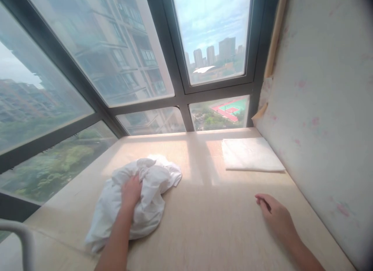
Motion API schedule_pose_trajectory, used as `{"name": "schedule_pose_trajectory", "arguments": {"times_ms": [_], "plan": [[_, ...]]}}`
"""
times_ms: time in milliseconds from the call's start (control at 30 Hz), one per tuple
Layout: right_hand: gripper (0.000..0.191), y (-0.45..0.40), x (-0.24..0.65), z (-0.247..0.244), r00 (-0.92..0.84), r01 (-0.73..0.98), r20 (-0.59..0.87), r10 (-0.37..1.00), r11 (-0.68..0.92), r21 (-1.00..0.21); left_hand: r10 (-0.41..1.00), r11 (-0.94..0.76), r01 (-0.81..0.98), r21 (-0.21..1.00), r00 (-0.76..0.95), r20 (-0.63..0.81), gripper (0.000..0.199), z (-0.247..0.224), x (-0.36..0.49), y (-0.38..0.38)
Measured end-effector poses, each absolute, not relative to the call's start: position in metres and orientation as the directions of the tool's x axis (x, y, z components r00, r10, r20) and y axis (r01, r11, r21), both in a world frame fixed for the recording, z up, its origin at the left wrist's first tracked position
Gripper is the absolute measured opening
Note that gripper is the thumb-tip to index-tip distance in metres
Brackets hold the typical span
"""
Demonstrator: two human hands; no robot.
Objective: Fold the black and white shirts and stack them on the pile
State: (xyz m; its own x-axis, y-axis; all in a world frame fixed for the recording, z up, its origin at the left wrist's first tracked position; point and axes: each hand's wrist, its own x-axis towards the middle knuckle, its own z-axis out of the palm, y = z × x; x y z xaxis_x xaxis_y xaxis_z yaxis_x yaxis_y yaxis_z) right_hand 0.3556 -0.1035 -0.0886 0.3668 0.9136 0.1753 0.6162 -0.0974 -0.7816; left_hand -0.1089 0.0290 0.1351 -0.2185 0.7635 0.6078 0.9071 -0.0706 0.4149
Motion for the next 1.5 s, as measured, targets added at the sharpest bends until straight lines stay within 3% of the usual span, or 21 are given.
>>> {"name": "schedule_pose_trajectory", "arguments": {"times_ms": [167,233,300,367,467,500,567,633,733,900,1100,1300,1500], "plan": [[0.034,-0.104,0.355,-0.085,0.369,0.608,0.166,0.915,-0.102,-0.787,0.812,0.041,0.932,0.361,-0.241,0.532,0.036,0.107,-0.109,0.034],[0.034,-0.105,0.353,-0.079,0.376,0.598,0.161,0.912,-0.106,-0.794,0.812,0.051,0.958,0.281,-0.204,0.547,0.032,0.102,-0.111,0.04],[0.034,-0.104,0.35,-0.072,0.381,0.578,0.155,0.911,-0.104,-0.809,0.795,-0.026,0.976,0.215,-0.11,0.597,0.033,0.09,-0.1,0.042],[0.035,-0.103,0.348,-0.065,0.39,0.549,0.134,0.911,-0.113,-0.828,0.818,-0.197,0.944,0.265,0.01,0.575,0.032,0.067,-0.075,0.037],[0.035,-0.094,0.353,-0.054,0.375,0.524,0.084,0.923,-0.137,-0.841,0.91,-0.403,0.789,0.463,0.292,0.293,0.032,0.019,-0.019,0.014],[0.036,-0.088,0.357,-0.05,0.366,0.528,0.073,0.928,-0.142,-0.837,0.897,-0.439,0.761,0.477,0.399,0.188,0.034,0.004,-0.001,0.005],[0.038,-0.068,0.37,-0.041,0.361,0.583,0.086,0.929,-0.153,-0.798,0.877,-0.469,0.767,0.437,0.463,0.129,0.034,-0.021,0.025,-0.009],[0.039,-0.039,0.385,-0.032,0.361,0.695,0.131,0.923,-0.172,-0.698,0.887,-0.457,0.794,0.4,0.439,0.143,0.031,-0.034,0.036,-0.016],[0.039,0.018,0.407,-0.022,0.316,0.824,0.182,0.931,-0.174,-0.539,0.918,-0.391,0.802,0.452,0.372,0.133,0.034,-0.039,0.033,-0.015],[0.044,0.091,0.418,-0.024,0.192,0.913,0.179,0.965,-0.109,-0.392,0.931,-0.352,0.765,0.539,0.346,0.117,0.034,-0.039,0.024,-0.011],[0.031,0.098,0.415,-0.045,0.223,0.957,0.199,0.954,-0.176,-0.229,0.93,-0.347,0.752,0.56,0.353,0.102,0.036,-0.047,0.024,-0.01],[0.028,0.086,0.429,-0.043,0.227,0.968,0.269,0.936,-0.186,-0.169,0.927,-0.347,0.742,0.574,0.365,0.088,0.035,-0.048,0.023,-0.01],[0.035,0.073,0.429,-0.021,0.305,0.95,0.425,0.852,-0.241,-0.198,0.924,-0.351,0.732,0.584,0.37,0.091,0.032,-0.046,0.025,-0.011]]}}
